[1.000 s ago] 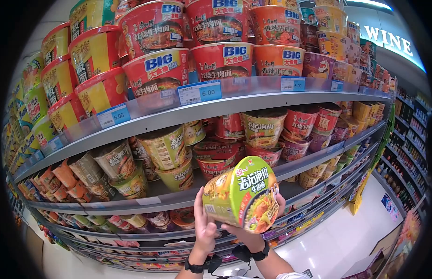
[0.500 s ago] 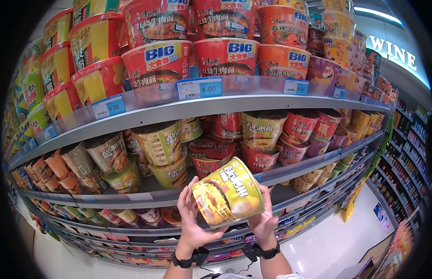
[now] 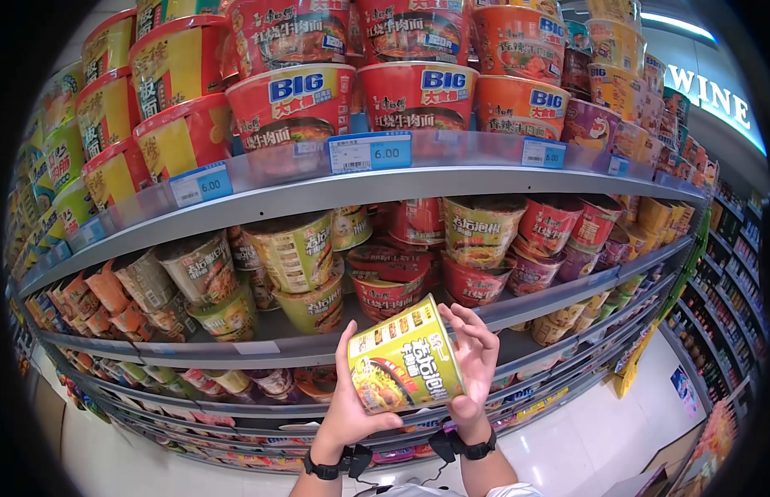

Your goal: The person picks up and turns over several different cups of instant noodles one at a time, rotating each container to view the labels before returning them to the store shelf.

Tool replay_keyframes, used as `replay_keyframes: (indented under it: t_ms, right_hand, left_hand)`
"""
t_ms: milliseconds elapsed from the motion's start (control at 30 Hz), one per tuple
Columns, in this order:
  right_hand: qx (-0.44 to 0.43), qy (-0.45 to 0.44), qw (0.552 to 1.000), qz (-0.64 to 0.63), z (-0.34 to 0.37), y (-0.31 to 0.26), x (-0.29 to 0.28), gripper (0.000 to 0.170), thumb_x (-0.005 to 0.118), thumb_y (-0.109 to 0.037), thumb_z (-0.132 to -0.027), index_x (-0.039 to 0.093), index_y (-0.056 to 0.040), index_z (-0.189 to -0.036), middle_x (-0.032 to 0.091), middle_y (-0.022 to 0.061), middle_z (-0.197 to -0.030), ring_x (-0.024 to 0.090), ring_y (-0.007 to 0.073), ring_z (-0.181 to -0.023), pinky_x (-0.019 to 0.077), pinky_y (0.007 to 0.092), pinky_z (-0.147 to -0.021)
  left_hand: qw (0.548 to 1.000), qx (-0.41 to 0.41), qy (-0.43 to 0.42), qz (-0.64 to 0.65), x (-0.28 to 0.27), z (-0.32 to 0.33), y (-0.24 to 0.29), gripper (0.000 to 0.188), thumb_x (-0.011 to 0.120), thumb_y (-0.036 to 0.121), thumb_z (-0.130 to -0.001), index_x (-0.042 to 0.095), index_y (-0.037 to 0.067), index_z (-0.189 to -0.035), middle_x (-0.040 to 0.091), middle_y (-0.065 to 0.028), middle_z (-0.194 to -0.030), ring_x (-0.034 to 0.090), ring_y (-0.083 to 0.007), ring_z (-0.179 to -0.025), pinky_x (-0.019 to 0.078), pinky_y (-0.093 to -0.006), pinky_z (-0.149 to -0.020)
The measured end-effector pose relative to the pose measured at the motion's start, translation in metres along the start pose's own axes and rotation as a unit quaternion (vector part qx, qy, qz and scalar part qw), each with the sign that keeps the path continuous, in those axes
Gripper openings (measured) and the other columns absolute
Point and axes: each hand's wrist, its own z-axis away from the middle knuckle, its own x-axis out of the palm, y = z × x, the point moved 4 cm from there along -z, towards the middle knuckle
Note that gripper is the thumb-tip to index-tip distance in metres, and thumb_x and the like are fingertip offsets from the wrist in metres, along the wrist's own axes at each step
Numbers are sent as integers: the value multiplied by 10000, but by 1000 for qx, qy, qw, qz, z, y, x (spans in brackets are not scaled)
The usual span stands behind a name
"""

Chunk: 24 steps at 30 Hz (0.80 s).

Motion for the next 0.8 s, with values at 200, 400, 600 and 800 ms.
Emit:
replay_keyframes:
  t_ms: [200, 400, 600, 800]
  right_hand:
    - [98, -40, 994, -28, -9, -9, 6, 1205, 557, -916, -746, 338, -41, -1545, 139, 268, -1660, 233, 377, -1533, 166, 506, -1240]
    - [175, -80, 979, -75, -18, -22, 5, 1017, 792, -411, -765, 292, -22, -1561, 152, 245, -1666, 267, 333, -1534, 220, 450, -1242]
    - [-15, -48, 999, 13, -15, -11, 2, 994, 805, -474, -729, 364, -64, -1520, 232, 289, -1600, 307, 424, -1491, 256, 522, -1213]
    - [-124, -165, 973, 107, -11, -12, 10, 1024, 777, -688, -709, 445, -122, -1495, 285, 279, -1601, 231, 515, -1507, 181, 624, -1209]
  left_hand:
    - [986, 83, -23, -146, -4, -8, 9, 1319, 1015, 181, -572, 158, 151, -1574, 327, -209, -1562, 426, -296, -1430, 408, -435, -1160]
    - [950, 190, -108, -221, -10, -15, 13, 1263, 1034, 188, -530, 252, 223, -1522, 174, -257, -1640, 341, -344, -1491, 389, -466, -1176]
    - [998, 28, -42, -42, -5, -14, 20, 1378, 963, 408, -659, 29, 124, -1630, 233, -238, -1636, 331, -320, -1497, 288, -447, -1217]
    - [999, -25, 9, 29, -9, -8, 19, 1271, 908, 394, -714, 94, 39, -1623, 363, -188, -1557, 415, -264, -1437, 348, -401, -1187]
